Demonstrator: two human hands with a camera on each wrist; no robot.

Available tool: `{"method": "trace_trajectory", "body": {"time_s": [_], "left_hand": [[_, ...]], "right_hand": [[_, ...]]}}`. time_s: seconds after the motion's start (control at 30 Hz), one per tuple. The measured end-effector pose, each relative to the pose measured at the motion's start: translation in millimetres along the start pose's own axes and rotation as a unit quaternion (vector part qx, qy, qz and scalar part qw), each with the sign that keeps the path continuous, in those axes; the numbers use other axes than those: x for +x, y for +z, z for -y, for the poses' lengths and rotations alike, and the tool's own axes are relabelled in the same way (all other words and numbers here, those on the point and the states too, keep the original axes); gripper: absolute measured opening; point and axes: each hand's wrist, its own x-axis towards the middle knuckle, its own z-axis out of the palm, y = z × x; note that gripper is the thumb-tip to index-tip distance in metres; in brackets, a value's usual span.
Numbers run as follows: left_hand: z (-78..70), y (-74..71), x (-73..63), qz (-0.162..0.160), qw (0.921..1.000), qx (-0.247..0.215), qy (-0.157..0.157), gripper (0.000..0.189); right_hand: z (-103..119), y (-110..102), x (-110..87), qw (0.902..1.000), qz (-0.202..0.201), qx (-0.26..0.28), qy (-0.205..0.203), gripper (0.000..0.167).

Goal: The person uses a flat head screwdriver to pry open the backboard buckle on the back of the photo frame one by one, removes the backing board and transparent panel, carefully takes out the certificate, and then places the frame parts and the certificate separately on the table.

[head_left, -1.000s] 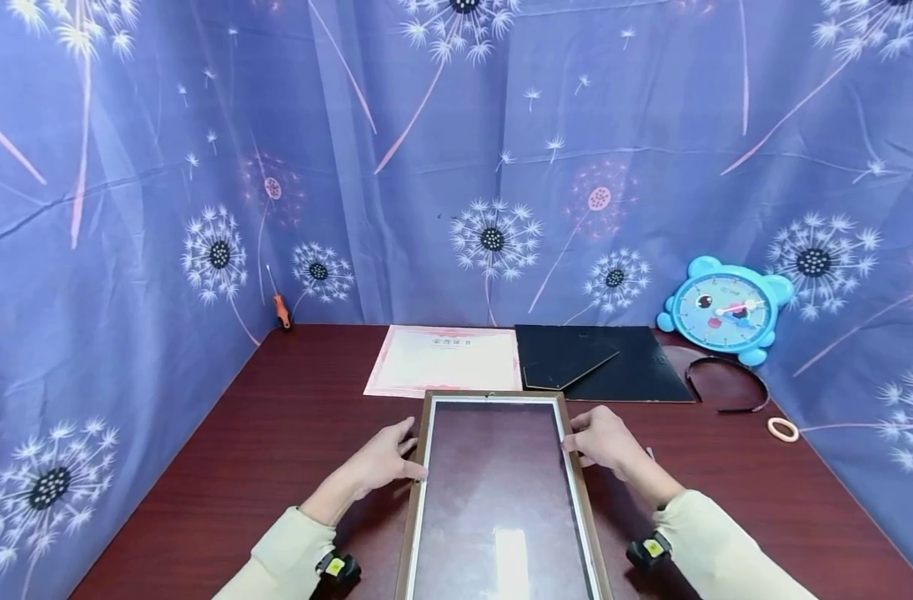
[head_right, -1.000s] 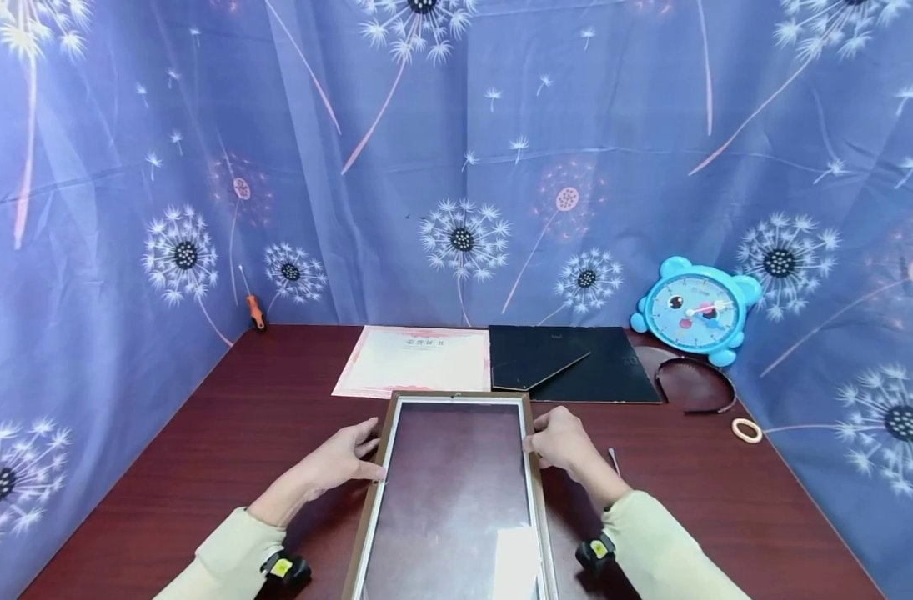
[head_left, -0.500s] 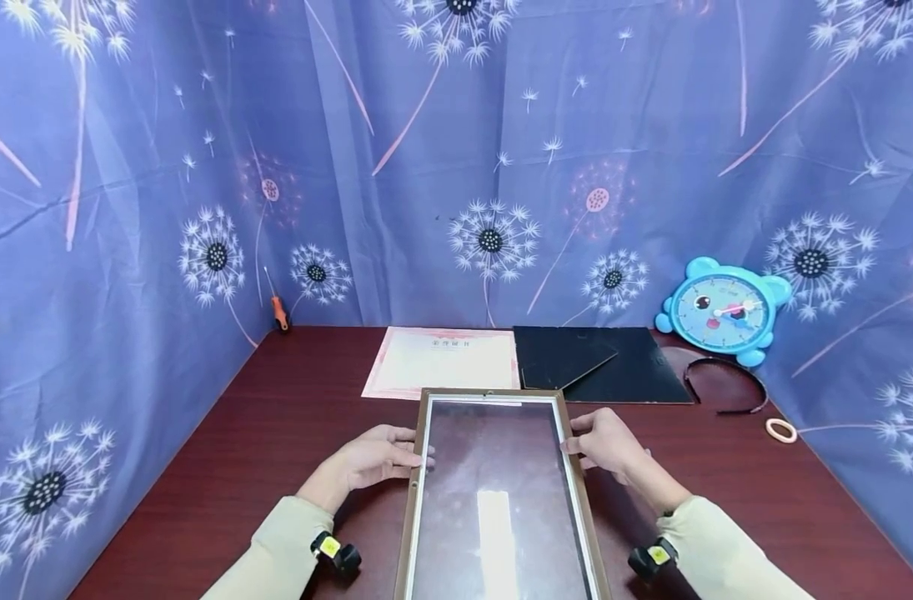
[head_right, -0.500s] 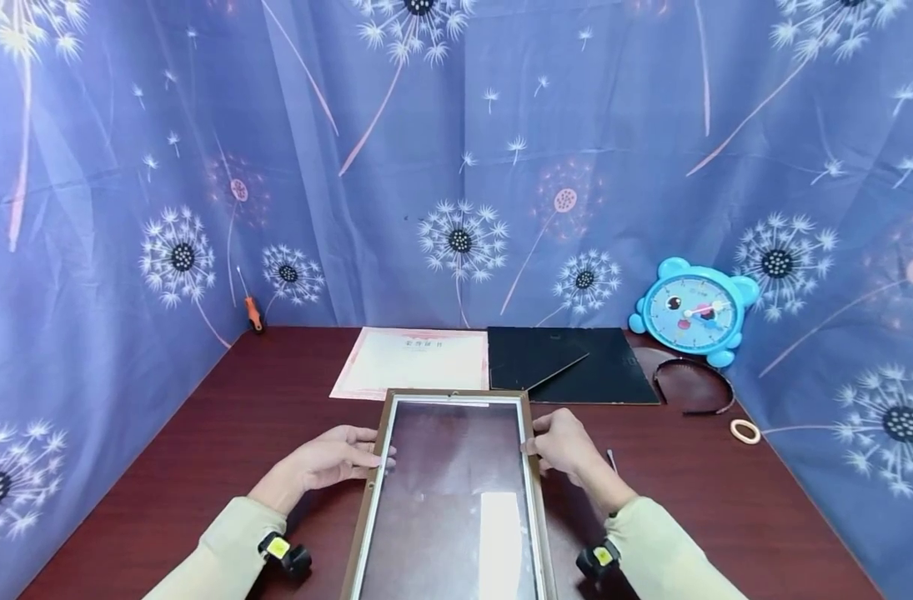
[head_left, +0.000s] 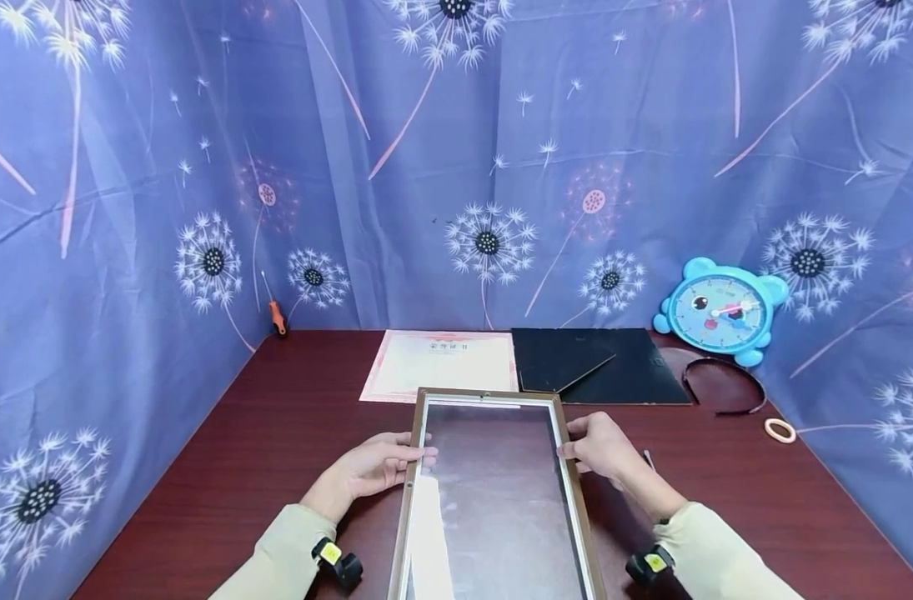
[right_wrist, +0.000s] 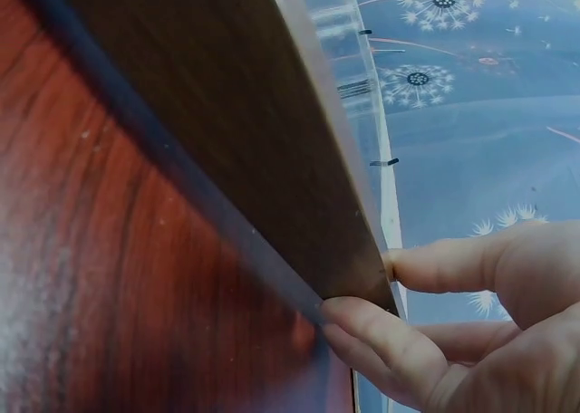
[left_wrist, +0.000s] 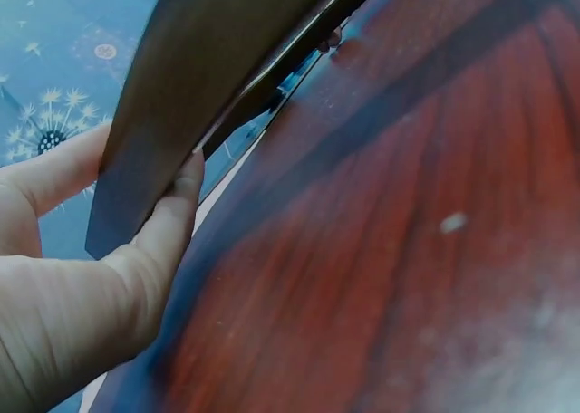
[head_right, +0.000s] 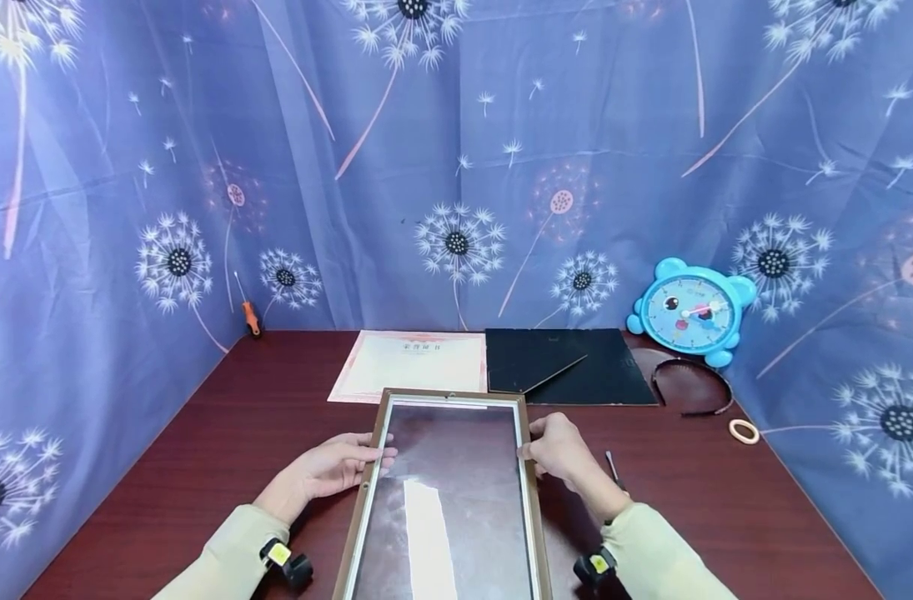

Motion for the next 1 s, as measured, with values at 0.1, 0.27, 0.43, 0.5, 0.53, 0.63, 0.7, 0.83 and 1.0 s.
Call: {"method": "trace_trajectory", "body": {"time_s": [0.1,0.27,0.43,0.5,0.53,0.63,0.7,0.83,1.0], "left_hand": [[0.2,-0.1,0.3,0.009,0.9999,-0.006,0.006,0.037],[0.2,-0.2,0.4,0.034,0.9984,-0.045,0.009,0.032],[-2.2,-0.4,0.0,0.051,0.9963,-0.067,0.014,0.027],[-2.6,-0.2,0.3,0.051,0.9961,-0.071,0.015,0.028],[-2.5,-0.2,0.6,0.051,0.9961,-0.071,0.015,0.029],[-1.9,0.1,1.1,0.049,0.9965,-0.067,0.014,0.029],[-1.3,0.2,1.2,0.050,0.9968,-0.061,0.015,0.030],[0.2,-0.4,1.0,0.049,0.9969,-0.059,0.016,0.034],[1.9,-0.7,1.4,0.052,0.9965,-0.065,0.012,0.038]], "right_hand": [[-2,0,1.4,0.9999,-0.007,-0.004,-0.007,0.041],[-5,-1,2.7,0.9996,-0.014,-0.023,-0.008,0.043],[-4,-1,5.0,0.9993,-0.009,-0.033,-0.013,0.045],[-4,-2,5.9,0.9995,-0.006,-0.030,-0.010,0.046],[-4,-2,5.9,0.9995,-0.005,-0.030,-0.009,0.046],[-4,-2,6.8,0.9991,0.001,-0.039,-0.013,0.047],[-5,-2,8.7,0.9981,0.000,-0.054,-0.027,0.046],[-6,-2,17.1,0.9894,-0.005,-0.116,-0.087,0.048],[-3,-2,32.8,0.9646,-0.021,-0.203,-0.167,0.050]]}}
